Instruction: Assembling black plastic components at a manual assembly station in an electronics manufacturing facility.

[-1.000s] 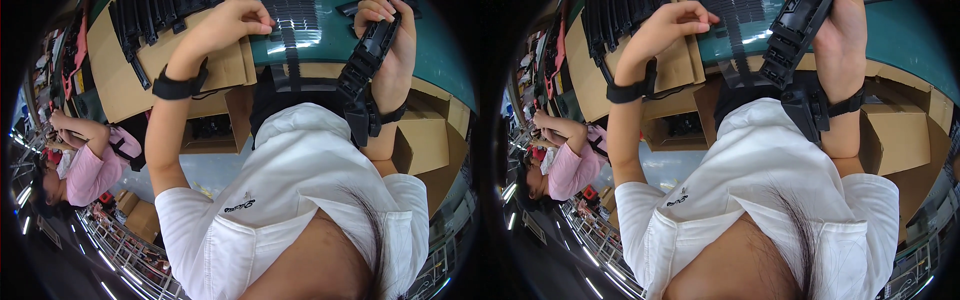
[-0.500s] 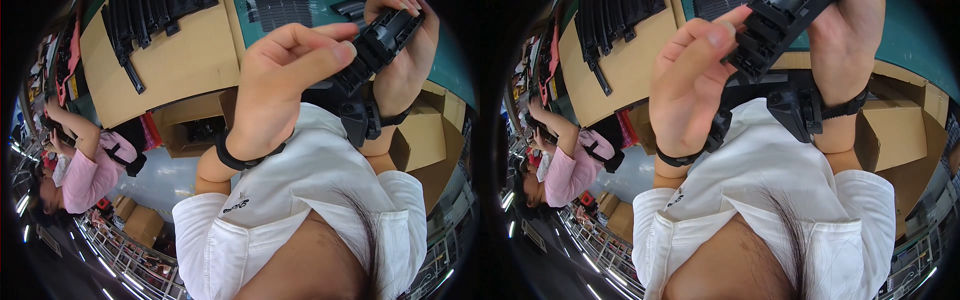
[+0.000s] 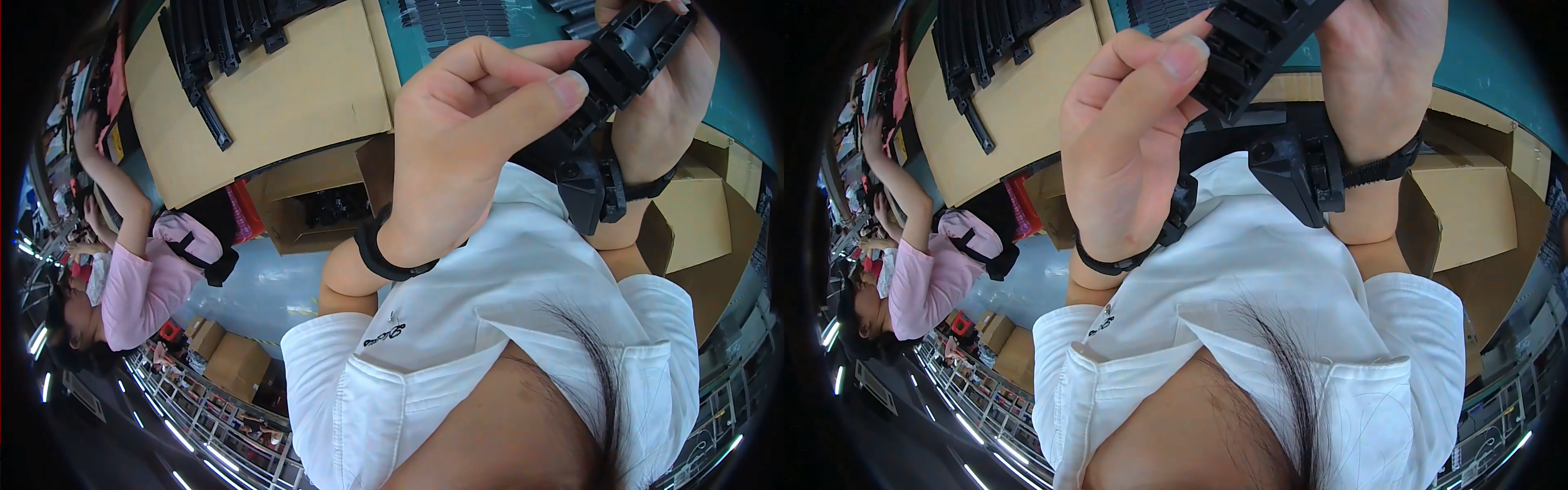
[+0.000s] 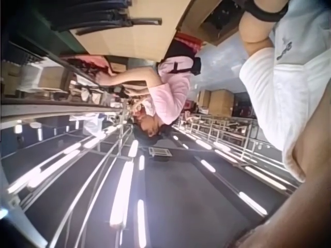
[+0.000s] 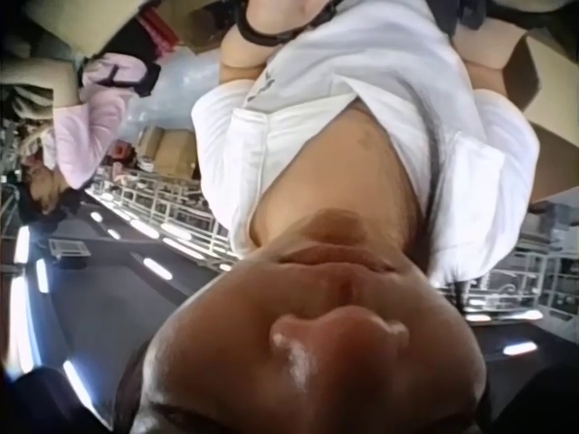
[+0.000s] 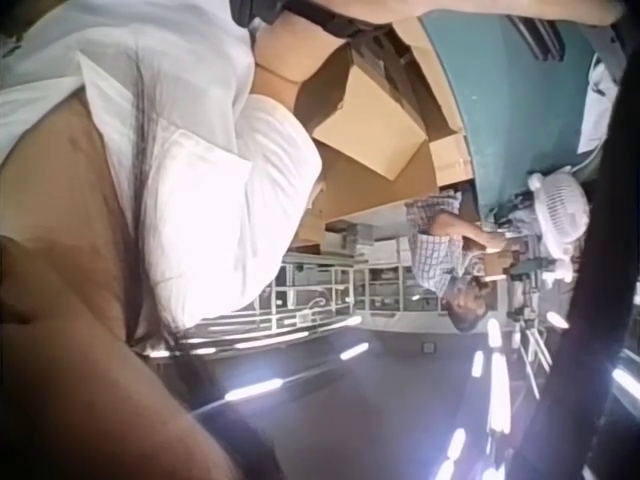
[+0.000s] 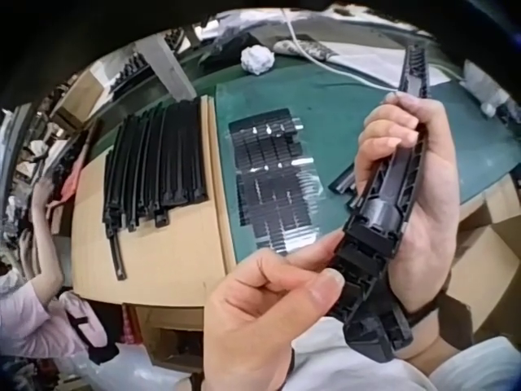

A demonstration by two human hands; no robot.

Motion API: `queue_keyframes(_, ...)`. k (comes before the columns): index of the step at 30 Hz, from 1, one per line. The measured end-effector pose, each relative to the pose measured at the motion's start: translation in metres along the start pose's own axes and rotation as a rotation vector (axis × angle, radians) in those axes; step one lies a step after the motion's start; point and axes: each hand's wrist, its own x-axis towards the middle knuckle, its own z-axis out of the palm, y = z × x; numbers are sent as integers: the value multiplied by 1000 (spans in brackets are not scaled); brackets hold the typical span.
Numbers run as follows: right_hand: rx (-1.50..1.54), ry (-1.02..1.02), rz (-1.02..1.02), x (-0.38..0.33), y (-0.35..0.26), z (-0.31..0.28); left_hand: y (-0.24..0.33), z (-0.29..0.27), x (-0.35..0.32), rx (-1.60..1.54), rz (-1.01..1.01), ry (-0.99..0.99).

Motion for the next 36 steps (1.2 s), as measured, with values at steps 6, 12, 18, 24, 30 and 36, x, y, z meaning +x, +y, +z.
queue_keyframes(6, -24, 11, -4, 4, 1, 1, 16, 10, 1, 326, 7, 25)
queue_keyframes(12, -14, 8, 15, 7, 2, -1, -1, 0, 4, 29, -19, 32)
queue_keyframes(18, 8, 2, 25, 7, 1, 0, -4, 5, 4, 9, 0, 47)
queue_keyframes(24, 6, 4, 18, 6, 1, -1, -5, 7, 4, 18, -4, 45)
queue_keyframes(30, 11, -18, 31, 6, 1, -1, -29, -4, 6, -149, 158, -18)
queue_keyframes(36, -10, 3, 25, 7, -2, -6, 0, -1, 11, 114, -17, 21)
